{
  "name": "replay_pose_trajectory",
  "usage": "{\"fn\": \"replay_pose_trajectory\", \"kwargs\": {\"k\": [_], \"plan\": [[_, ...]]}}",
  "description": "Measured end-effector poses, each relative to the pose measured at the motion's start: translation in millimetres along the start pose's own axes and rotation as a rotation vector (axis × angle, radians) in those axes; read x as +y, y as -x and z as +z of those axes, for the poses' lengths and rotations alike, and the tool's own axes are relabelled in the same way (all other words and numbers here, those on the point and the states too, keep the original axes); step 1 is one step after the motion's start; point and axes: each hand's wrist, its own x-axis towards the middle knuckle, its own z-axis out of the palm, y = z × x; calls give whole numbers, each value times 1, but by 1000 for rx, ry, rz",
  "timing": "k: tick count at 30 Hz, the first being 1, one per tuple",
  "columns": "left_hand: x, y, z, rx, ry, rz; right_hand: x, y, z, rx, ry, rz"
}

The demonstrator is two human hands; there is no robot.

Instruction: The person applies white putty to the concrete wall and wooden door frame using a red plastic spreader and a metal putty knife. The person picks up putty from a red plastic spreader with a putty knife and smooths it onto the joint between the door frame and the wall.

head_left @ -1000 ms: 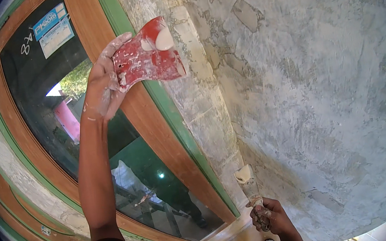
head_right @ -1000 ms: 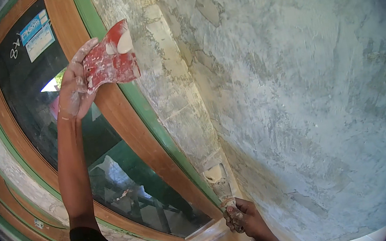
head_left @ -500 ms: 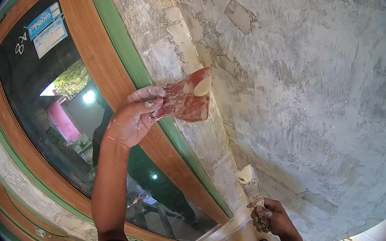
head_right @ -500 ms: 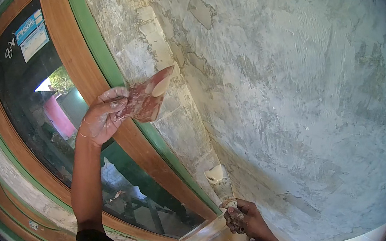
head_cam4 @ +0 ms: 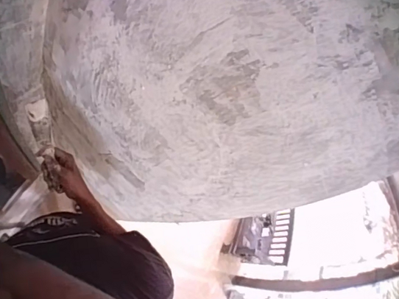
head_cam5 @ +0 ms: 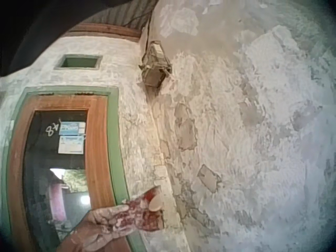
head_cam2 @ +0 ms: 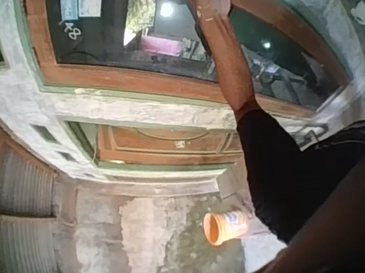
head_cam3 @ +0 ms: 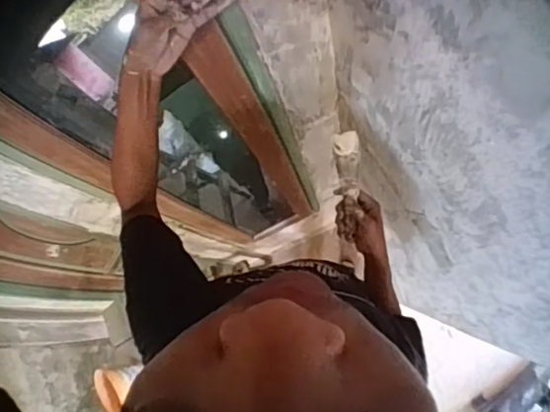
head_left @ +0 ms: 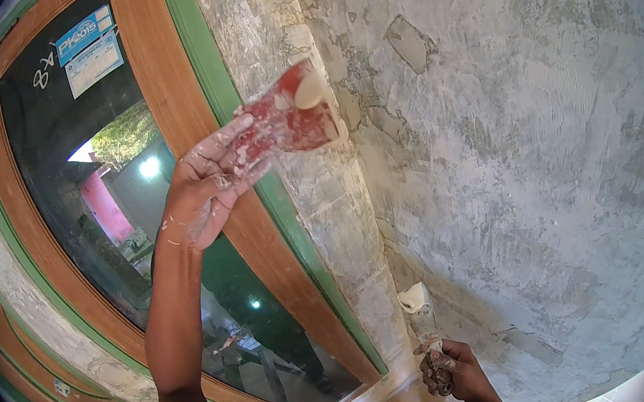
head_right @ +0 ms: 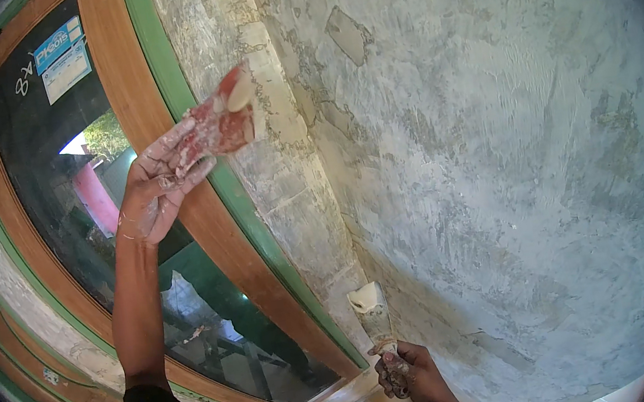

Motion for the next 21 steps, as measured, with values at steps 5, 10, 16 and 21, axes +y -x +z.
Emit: {"fn": "replay_pose_trajectory", "kwargs": {"k": [5, 10, 16, 21], "plan": [[10, -23, -15, 96, -246, 120, 4, -1, -5, -43, -51, -28], [33, -68, -7, 389, -569, 151, 0, -4, -6, -33, -72, -39], [48, -130, -17, 399, -742, 180, -2, -5, -5, -23, -79, -22], [52, -186, -43, 506, -927, 135, -5, -6, -9, 5, -89, -42]]}}
